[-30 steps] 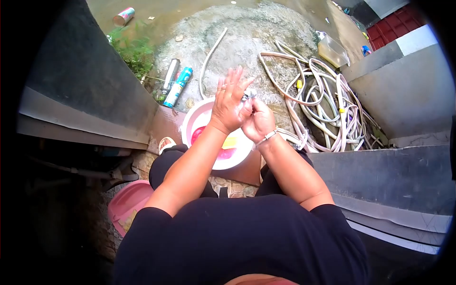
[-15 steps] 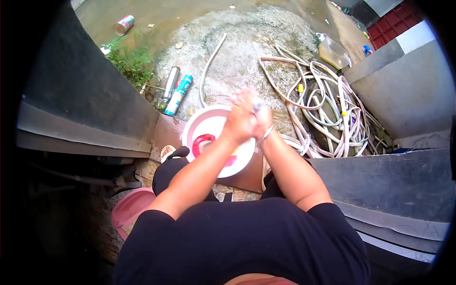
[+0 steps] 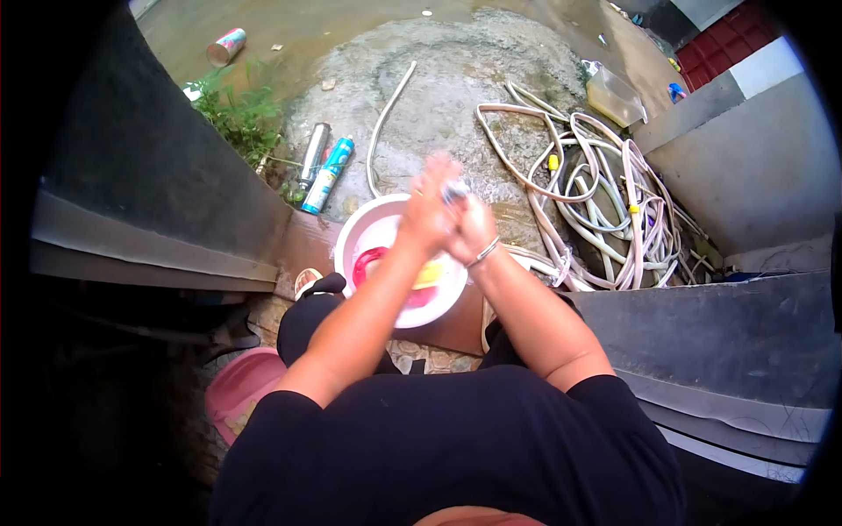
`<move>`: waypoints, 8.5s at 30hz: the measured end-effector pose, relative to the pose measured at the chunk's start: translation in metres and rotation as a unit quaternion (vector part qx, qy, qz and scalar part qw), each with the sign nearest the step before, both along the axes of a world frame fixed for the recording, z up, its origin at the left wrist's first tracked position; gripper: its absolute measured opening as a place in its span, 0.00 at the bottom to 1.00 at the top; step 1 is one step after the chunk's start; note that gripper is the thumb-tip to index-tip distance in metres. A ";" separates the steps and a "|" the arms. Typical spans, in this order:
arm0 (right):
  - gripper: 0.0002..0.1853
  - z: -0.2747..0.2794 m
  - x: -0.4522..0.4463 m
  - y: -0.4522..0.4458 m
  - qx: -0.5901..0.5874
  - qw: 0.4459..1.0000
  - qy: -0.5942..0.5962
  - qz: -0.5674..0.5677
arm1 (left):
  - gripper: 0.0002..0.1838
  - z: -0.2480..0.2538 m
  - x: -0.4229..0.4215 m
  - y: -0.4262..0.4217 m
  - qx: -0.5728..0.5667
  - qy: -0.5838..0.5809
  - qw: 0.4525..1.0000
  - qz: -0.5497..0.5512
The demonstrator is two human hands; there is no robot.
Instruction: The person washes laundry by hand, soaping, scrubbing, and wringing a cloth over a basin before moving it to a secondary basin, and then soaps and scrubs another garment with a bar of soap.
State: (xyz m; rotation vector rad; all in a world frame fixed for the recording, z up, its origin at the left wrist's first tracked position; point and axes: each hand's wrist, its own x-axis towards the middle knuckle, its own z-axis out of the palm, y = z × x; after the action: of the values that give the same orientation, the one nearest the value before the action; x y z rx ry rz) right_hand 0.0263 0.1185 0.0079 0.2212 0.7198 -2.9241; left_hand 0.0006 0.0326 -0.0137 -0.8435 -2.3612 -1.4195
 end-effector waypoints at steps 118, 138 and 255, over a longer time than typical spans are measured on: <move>0.14 -0.011 -0.013 0.027 0.275 0.957 -0.075 0.053 | 0.08 0.007 -0.041 -0.069 0.009 -0.131 0.991 -0.018; 0.09 -0.003 -0.007 0.011 0.178 0.983 -0.029 0.032 | 0.11 -0.004 -0.034 -0.064 0.071 -0.210 0.969 -0.109; 0.13 -0.057 -0.012 0.016 0.215 0.964 -0.153 0.026 | 0.10 -0.012 0.009 -0.017 -0.098 0.060 0.992 0.042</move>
State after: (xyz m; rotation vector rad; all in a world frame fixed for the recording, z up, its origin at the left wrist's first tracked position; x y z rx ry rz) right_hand 0.0148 0.1347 -0.0491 0.6633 1.2686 -2.5592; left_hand 0.0094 0.0155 -0.0260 -0.8411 -2.4407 -1.0851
